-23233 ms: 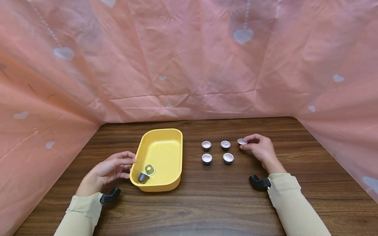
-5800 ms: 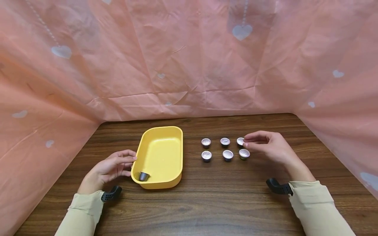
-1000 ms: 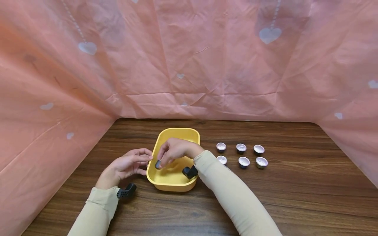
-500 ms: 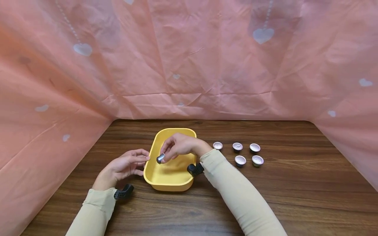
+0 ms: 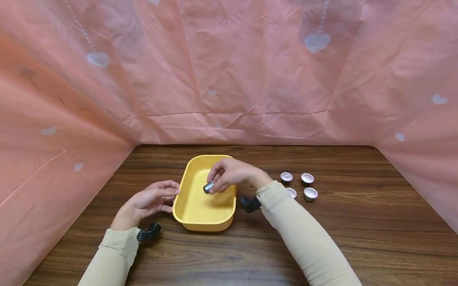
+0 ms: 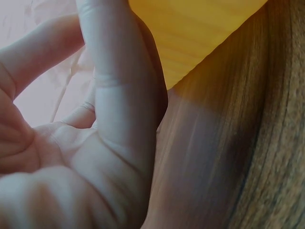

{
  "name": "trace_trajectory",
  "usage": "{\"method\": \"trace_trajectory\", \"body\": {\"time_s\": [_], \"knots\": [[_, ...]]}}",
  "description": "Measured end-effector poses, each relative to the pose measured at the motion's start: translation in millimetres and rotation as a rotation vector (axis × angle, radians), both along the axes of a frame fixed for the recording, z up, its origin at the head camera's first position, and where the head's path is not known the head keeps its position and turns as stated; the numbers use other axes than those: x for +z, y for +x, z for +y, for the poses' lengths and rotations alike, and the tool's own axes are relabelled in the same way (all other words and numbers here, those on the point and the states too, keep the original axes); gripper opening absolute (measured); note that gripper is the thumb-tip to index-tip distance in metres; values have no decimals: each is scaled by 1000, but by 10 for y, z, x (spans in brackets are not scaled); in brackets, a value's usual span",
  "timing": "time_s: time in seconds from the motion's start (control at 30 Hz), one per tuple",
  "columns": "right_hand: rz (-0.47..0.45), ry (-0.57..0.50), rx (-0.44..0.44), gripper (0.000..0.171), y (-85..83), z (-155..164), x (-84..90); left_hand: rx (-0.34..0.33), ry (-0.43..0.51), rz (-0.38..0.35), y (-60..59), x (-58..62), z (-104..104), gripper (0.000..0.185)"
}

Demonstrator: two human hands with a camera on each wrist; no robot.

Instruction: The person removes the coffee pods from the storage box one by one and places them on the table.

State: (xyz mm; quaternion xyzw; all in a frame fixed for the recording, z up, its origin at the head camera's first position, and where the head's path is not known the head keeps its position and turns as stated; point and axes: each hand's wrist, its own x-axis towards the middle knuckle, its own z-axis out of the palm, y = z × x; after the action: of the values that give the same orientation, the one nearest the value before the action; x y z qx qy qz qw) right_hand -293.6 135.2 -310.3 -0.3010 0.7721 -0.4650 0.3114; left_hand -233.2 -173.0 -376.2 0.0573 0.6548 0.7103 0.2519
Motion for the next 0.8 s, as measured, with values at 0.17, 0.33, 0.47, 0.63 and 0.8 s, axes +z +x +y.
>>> {"method": "trace_trajectory", "body": {"time_s": [0.17,0.33,0.47,0.63,0.8], "knots": [[42,13,-33,31,-12,142,17,-11,4,2,-6,-13,-5,7],[61,-7,-54,35,7,281,58,-15,12,-1,-14,-21,-13,5],[69,-44,-87,39,40,435,68,-18,16,-1,-15,-13,-15,5],[86,-63,-167,41,98,692,47,-19,13,-4,-11,6,-14,7],[125,-41,-247,43,185,1001,49,-27,10,0,-7,22,-6,8]]}}
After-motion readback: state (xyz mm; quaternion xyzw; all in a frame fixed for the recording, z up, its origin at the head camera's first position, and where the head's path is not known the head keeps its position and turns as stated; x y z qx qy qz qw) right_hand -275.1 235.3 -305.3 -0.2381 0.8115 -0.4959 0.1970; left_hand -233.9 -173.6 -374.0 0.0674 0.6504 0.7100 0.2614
